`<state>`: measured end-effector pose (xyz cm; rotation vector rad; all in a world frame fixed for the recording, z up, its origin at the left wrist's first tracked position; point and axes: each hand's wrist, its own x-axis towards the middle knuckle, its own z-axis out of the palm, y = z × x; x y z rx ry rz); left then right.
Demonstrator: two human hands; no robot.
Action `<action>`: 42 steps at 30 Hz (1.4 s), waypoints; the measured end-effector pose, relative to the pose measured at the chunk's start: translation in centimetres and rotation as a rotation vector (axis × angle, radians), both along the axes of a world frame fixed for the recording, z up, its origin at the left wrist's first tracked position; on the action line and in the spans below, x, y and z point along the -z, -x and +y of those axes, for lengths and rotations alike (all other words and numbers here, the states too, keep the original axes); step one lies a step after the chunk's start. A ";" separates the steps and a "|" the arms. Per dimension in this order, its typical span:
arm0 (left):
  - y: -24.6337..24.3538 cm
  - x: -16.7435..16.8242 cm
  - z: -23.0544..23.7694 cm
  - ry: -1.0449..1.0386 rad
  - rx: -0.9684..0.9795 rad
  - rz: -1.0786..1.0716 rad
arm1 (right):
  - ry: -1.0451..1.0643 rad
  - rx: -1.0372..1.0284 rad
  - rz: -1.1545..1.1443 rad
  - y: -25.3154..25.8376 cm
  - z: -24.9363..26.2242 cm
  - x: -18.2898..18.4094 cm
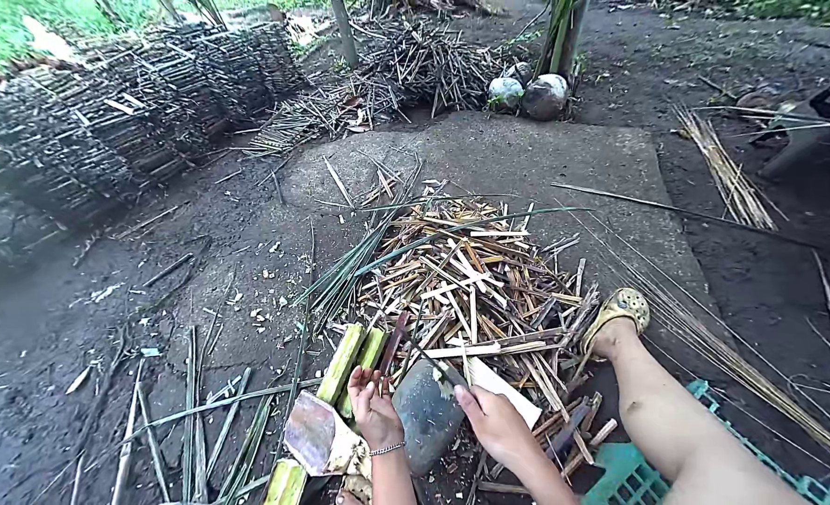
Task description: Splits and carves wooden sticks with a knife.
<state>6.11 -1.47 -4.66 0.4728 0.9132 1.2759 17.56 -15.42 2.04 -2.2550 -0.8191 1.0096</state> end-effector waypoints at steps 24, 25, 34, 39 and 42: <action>0.1 -0.3 0.7 0.112 -0.096 -0.054 | -1.180 0.322 0.251 4.3 -1.9 2.0; 0.0 -0.2 0.7 0.124 -0.095 -0.055 | -1.279 0.327 0.306 4.2 -1.9 1.7; -0.2 -0.9 -0.1 0.117 -0.072 -0.083 | 0.182 0.213 0.256 4.3 1.5 -20.0; 0.5 -1.0 0.5 0.085 -0.124 -0.069 | -0.290 0.283 0.202 5.2 0.0 -13.7; 0.5 -0.8 0.6 0.104 -0.148 -0.032 | -0.781 0.304 0.200 5.1 0.3 -16.9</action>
